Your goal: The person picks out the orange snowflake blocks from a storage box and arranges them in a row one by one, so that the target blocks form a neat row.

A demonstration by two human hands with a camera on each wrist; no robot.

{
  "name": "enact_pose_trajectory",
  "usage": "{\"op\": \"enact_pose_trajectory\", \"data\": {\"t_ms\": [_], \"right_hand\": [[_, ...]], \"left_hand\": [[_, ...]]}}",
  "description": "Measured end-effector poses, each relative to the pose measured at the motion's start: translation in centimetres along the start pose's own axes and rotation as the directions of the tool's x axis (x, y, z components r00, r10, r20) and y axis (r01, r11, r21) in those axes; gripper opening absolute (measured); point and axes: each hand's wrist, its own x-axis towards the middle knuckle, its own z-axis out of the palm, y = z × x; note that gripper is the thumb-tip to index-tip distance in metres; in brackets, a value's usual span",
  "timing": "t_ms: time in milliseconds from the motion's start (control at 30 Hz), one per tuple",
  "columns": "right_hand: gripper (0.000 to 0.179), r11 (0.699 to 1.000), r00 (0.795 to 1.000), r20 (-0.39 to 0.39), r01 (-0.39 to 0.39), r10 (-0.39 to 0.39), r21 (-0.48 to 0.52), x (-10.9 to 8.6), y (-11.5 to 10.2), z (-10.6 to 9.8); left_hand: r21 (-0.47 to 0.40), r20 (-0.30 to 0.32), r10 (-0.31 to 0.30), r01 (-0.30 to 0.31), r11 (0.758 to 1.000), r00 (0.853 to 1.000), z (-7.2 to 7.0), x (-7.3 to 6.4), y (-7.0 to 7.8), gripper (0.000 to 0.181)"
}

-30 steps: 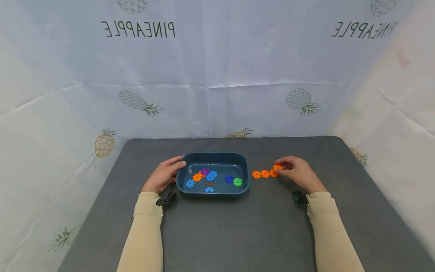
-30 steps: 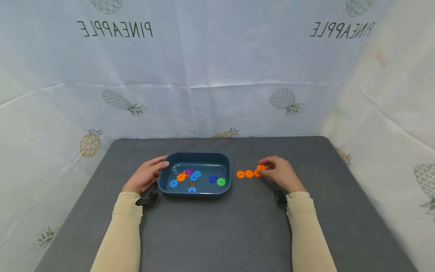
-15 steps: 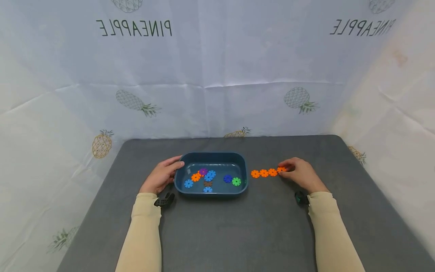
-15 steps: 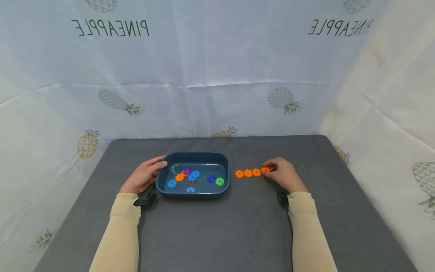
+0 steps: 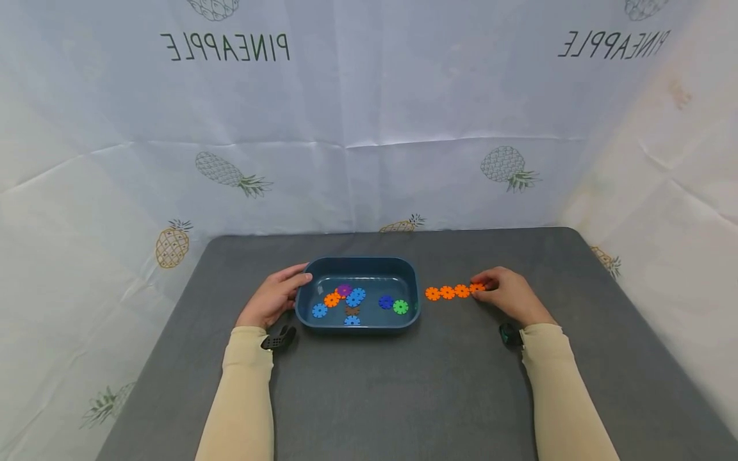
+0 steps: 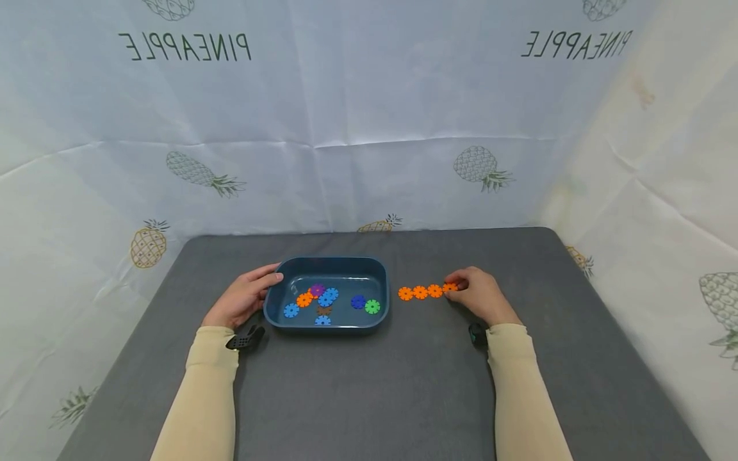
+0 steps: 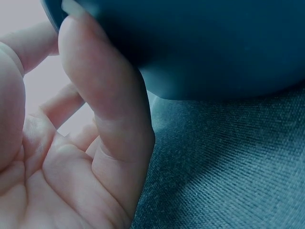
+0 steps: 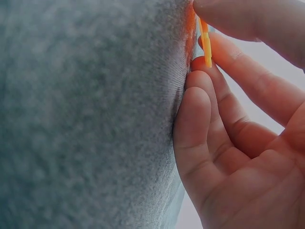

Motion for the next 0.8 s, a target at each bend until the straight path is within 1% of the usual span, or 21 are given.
{"op": "enact_pose_trajectory", "data": {"t_ms": [300, 433, 500, 567, 667, 733, 800], "right_hand": [[0.038, 1.000, 1.000, 0.012, -0.010, 0.010, -0.008, 0.1, -0.2, 0.0], [0.040, 1.000, 1.000, 0.011, -0.013, 0.013, -0.009, 0.0, -0.3, 0.0], [0.040, 1.000, 1.000, -0.002, -0.005, 0.005, -0.019, -0.1, -0.4, 0.0], [0.039, 0.999, 1.000, -0.017, 0.021, -0.022, -0.042, 0.0, -0.8, 0.0], [0.039, 0.994, 0.997, -0.032, 0.073, -0.076, -0.078, -0.1, -2.4, -0.2], [0.039, 0.990, 0.993, -0.026, 0.112, -0.114, -0.084, 0.1, -4.3, -0.4], [0.037, 0.985, 0.989, -0.011, 0.149, -0.150, -0.083, 0.5, -6.7, -0.5]], "left_hand": [[0.002, 0.002, -0.002, 0.002, 1.000, 1.000, -0.1, -0.1, 0.1, 0.074], [-0.001, -0.009, -0.001, 0.001, 1.000, 1.000, 0.0, -0.1, 0.0, 0.071], [-0.003, -0.011, 0.004, -0.004, 1.000, 1.000, 0.2, 0.0, 0.0, 0.070], [-0.009, -0.011, 0.007, -0.007, 1.000, 1.000, 0.2, 0.0, 0.0, 0.070], [-0.013, -0.001, 0.015, -0.015, 1.000, 1.000, 0.3, 0.0, 0.1, 0.070], [-0.014, -0.004, 0.014, -0.014, 1.000, 1.000, 0.3, -0.1, 0.1, 0.069], [-0.013, -0.014, 0.009, -0.009, 1.000, 1.000, 0.2, -0.2, 0.2, 0.067]]}}
